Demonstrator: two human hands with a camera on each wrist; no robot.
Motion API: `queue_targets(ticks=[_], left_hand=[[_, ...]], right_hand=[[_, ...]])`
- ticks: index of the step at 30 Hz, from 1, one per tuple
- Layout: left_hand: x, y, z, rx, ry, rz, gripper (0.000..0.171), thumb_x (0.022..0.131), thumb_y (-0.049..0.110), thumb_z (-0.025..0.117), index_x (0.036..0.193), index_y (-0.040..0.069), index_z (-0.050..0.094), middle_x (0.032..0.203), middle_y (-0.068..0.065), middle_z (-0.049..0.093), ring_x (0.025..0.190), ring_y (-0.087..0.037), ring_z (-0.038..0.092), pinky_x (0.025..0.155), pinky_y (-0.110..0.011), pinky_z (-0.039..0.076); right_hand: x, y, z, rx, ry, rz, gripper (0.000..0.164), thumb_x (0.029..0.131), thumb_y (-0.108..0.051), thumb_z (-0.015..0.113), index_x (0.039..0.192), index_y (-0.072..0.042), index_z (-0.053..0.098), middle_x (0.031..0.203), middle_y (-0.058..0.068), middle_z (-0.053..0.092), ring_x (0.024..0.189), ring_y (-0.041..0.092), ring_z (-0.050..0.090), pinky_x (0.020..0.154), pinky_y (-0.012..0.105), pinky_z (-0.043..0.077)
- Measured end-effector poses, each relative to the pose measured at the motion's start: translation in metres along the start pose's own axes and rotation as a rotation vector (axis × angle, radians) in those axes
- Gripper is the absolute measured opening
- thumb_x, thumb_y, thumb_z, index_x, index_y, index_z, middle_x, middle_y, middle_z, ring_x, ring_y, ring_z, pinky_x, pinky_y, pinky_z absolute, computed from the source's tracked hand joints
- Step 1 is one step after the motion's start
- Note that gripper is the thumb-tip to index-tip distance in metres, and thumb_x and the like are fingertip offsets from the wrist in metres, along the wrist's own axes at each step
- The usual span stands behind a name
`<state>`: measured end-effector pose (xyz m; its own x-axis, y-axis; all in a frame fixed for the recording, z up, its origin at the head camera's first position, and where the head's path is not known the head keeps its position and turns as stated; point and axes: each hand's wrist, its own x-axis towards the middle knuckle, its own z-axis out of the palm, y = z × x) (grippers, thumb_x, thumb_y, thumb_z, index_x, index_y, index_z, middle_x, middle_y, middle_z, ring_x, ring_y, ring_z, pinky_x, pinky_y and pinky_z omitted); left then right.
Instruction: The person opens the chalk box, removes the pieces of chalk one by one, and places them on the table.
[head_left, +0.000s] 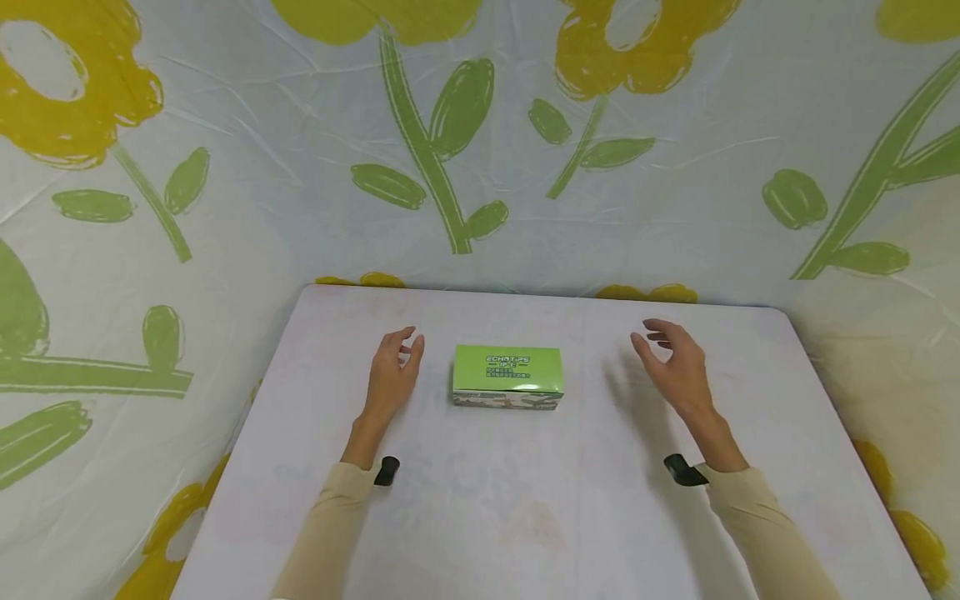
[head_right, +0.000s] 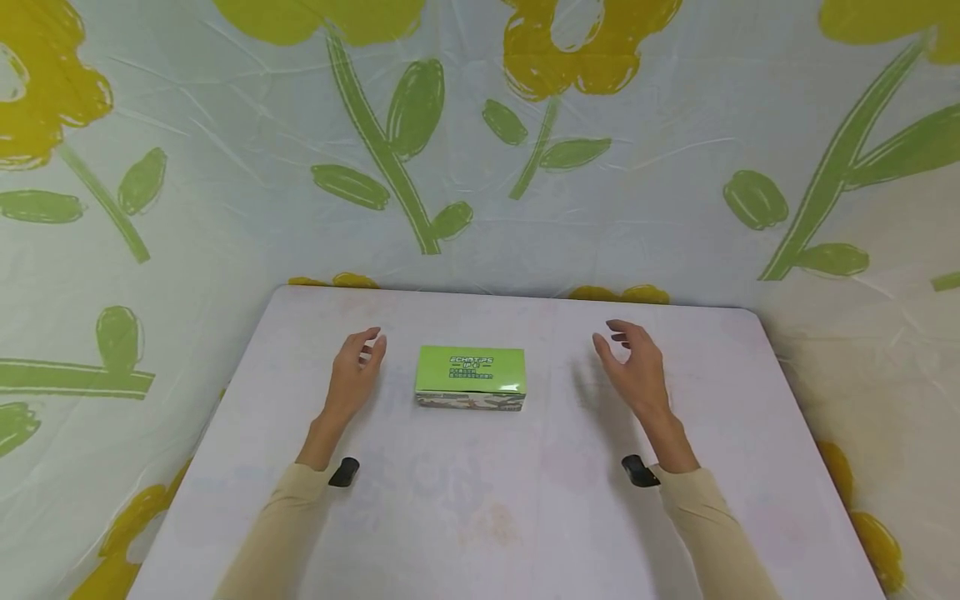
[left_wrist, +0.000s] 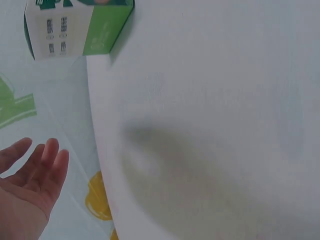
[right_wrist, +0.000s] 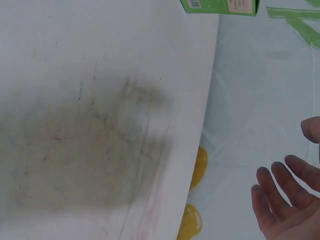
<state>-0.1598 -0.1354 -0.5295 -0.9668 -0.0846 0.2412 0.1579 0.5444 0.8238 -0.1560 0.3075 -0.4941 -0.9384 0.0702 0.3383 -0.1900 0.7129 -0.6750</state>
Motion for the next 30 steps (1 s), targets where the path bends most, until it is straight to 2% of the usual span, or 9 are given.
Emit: queue_targets(ticks=[6,13,19,26,30], left_hand=[[-0.005,0.005,0.015,-0.052,-0.049,-0.005,0.045,0.107,0.034,0.056,0.137,0.000,0.061,0.128,-0.015,0.063,0.096,-0.026,0.061,0.079,-0.039,0.055],[-0.012,0.010,0.028,-0.113,-0.130,-0.045,0.047,0.105,0.034,0.061,0.140,0.003,0.059,0.130,-0.013,0.063,0.097,-0.023,0.061,0.082,-0.035,0.054],[-0.019,0.012,0.036,-0.153,-0.217,-0.097,0.058,0.100,0.041,0.067,0.146,0.007,0.055,0.137,-0.011,0.058,0.101,-0.021,0.059,0.085,-0.035,0.053],[-0.025,0.010,0.042,-0.213,-0.300,-0.091,0.076,0.089,0.042,0.081,0.150,0.011,0.048,0.142,-0.008,0.051,0.099,-0.021,0.056,0.079,-0.031,0.054],[-0.026,0.004,0.045,-0.263,-0.382,-0.085,0.092,0.081,0.036,0.090,0.156,0.015,0.040,0.147,-0.006,0.043,0.102,-0.020,0.053,0.081,-0.029,0.054]], right_hand=[[-0.001,-0.010,0.008,0.033,-0.016,-0.024,0.040,0.101,-0.023,0.069,0.131,0.002,0.062,0.129,0.022,0.064,0.114,0.043,0.062,0.100,0.062,0.049],[-0.002,-0.024,0.019,0.053,-0.048,-0.025,0.040,0.101,-0.025,0.068,0.131,0.001,0.062,0.129,0.021,0.065,0.115,0.041,0.062,0.102,0.061,0.049],[-0.003,-0.035,0.029,0.068,-0.076,-0.039,0.040,0.101,-0.025,0.068,0.131,0.001,0.062,0.130,0.020,0.065,0.116,0.039,0.062,0.102,0.058,0.050],[-0.004,-0.046,0.040,0.099,-0.147,-0.016,0.042,0.101,-0.028,0.068,0.133,-0.001,0.062,0.131,0.018,0.064,0.119,0.037,0.061,0.104,0.056,0.049],[-0.005,-0.053,0.046,0.108,-0.197,-0.033,0.041,0.101,-0.027,0.069,0.133,-0.002,0.062,0.131,0.017,0.064,0.119,0.035,0.060,0.105,0.053,0.049]])
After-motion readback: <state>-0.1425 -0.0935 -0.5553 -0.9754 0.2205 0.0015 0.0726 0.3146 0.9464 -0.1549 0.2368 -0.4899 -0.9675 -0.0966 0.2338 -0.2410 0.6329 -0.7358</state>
